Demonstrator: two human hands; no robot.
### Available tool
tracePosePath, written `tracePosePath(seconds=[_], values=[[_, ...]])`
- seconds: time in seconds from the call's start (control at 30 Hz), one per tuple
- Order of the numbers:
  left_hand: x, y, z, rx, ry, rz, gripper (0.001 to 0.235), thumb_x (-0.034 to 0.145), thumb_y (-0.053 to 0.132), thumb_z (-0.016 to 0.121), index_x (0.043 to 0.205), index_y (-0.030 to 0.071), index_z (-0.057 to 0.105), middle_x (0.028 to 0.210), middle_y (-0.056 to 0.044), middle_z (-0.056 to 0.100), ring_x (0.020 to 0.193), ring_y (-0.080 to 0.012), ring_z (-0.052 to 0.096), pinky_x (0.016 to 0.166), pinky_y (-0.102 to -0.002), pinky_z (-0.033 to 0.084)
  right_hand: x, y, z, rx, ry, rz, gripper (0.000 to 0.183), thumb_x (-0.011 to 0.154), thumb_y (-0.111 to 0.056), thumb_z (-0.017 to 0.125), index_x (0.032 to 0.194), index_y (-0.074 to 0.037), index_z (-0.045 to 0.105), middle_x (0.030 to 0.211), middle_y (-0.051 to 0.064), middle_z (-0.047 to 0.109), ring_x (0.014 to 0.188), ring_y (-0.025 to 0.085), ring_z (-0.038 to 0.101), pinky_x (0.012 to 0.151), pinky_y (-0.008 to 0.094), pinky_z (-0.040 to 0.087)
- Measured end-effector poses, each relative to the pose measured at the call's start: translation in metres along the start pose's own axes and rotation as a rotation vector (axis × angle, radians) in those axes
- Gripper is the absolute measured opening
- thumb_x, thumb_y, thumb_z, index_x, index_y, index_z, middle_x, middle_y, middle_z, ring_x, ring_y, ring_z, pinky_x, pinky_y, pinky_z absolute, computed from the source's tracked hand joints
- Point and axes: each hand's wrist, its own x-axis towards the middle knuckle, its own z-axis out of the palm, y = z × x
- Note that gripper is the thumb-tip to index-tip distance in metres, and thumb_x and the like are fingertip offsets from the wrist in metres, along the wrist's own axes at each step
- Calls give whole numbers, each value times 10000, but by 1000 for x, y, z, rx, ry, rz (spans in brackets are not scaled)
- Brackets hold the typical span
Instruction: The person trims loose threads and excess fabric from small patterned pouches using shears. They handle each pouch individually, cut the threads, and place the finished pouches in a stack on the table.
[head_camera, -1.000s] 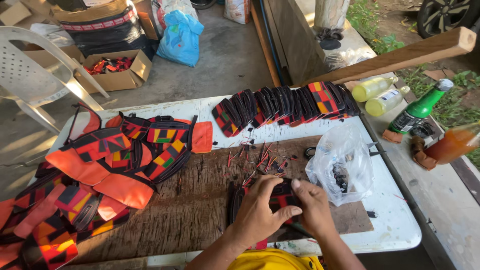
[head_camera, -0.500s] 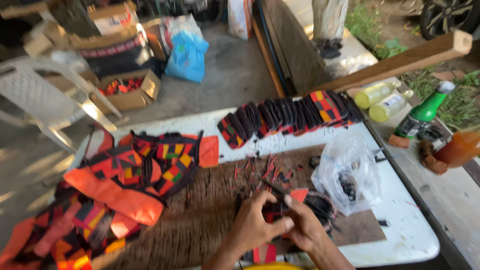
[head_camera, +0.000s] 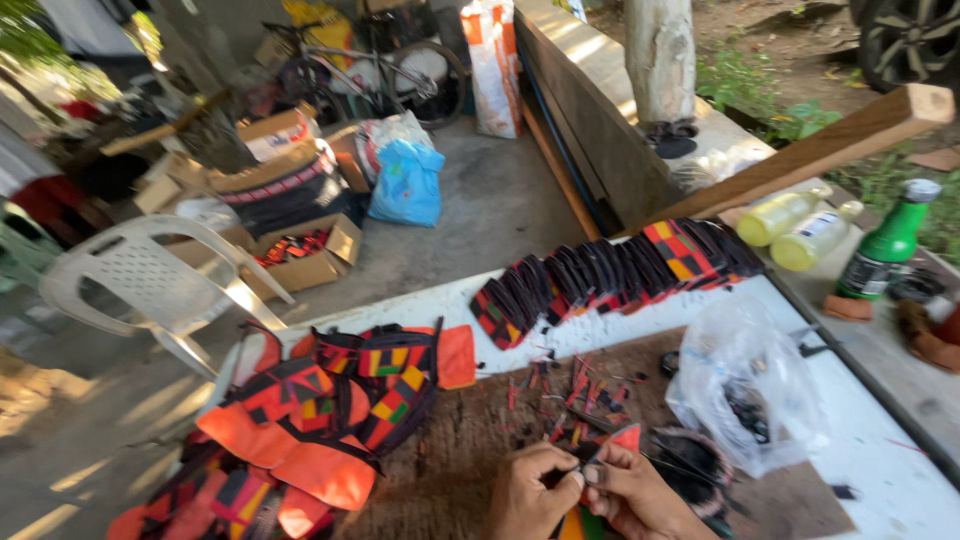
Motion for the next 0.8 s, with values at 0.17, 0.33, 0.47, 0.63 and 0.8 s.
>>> tracePosePath(seconds=[0.17,0.33,0.47,0.63,0.8], values=[[14,-34,-15,-67,-65,101,160,830,102,773,885,-48,761,833,-141,750,812,-219,764,739,-358,584,45,5,-12,-357,-101,-97,156,865,-42,799,910,-22,652,690,88,702,574,148,645,533,263,497],[-14,-44,-7,-108,97,-103,161,861,111,737,796,-36,723,714,-92,706,680,-122,658,636,-311,513,32,26,-7,-250,-122,-172,175,808,11,777,861,-35,617,683,62,693,562,176,677,508,291,523],[-4,-29,-13,-139,135,-315,172,854,114,751,768,-33,725,621,-57,619,609,-90,542,557,-306,420,30,21,27,-226,-131,-246,157,784,40,759,828,-17,619,689,95,713,548,183,669,515,305,537],[-5,0,-15,-42,163,-178,216,844,176,784,836,-13,680,657,-45,647,630,-68,592,563,-291,488,17,19,49,-320,7,-316,134,811,50,755,838,2,633,706,99,704,597,171,670,566,294,528],[12,14,-14,23,217,-153,240,897,194,745,810,-18,674,640,-72,694,594,-88,662,538,-322,523,16,13,61,-320,11,-369,65,861,18,716,888,11,656,795,65,727,680,138,683,644,294,570]])
